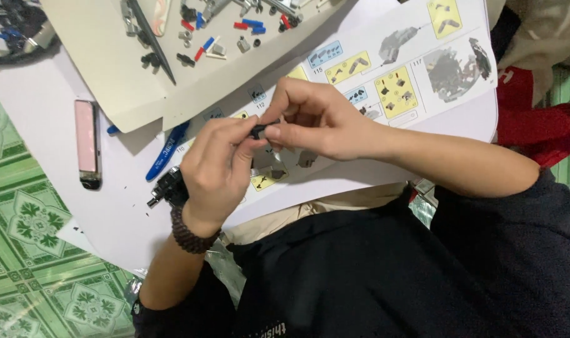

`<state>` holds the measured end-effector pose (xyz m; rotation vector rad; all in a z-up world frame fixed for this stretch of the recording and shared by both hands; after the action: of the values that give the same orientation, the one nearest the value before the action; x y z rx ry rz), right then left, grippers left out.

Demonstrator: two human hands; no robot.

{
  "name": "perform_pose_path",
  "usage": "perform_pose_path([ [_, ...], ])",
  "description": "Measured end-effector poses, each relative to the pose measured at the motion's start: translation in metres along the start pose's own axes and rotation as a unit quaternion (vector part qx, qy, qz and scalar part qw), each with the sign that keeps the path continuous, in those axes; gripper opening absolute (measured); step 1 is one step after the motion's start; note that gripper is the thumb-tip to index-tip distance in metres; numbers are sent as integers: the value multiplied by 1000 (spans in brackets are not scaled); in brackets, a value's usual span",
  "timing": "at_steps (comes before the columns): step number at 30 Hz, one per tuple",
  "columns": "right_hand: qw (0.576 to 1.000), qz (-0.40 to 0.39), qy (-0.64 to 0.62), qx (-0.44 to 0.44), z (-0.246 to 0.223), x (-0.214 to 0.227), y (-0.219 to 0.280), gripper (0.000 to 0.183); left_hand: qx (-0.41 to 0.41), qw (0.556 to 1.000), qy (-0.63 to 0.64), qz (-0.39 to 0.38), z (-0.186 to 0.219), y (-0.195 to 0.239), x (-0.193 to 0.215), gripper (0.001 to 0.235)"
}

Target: The person assembles a mechanical kit by hand, following a printed instruction manual. They pick small black and grey plastic parts from a tray, connect them into subassemblies, and then join the subassemblies into a larger structure. The person rotates the assembly to check fit and alignment throughout the process.

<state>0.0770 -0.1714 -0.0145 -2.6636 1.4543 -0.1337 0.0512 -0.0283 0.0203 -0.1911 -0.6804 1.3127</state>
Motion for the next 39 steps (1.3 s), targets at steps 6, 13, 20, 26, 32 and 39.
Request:
perform_pose_path([
  [6, 997, -52, 8, -48, -7, 6, -2, 14, 119, 989, -3, -92, -8, -1, 12, 52],
  [13, 996, -3, 12, -88, 2, 20, -3, 11, 59, 981, -113, -146, 7, -7, 16, 16],
  [20, 990, -56, 132, -2, -15, 4, -5, 17, 147, 981, 13, -122, 1, -3, 8, 38],
  [26, 978, -50, 196, 40, -26, 1, -4, 16, 217, 966, 103, -91, -7, -2, 10, 18],
  [32, 930, -97, 327, 137, -58, -12, 4, 35, 239, 965, 106, -35, -8, 0, 24, 16],
  [39, 755, -164, 471, 425, -104, -18, 113, 31, 263, 953, 148, -11, -16, 11, 26, 25],
])
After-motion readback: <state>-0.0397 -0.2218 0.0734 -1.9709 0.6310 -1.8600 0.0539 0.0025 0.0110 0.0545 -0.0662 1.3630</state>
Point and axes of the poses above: each hand's wrist, its own y-axis away from the middle knuckle, its own x-axis out of the back of the hand, z = x × y, the point moved 6 cm from there along -y, towards the middle knuckle, and after that the axes turned 11 degrees about y, right-handed, at the moved point
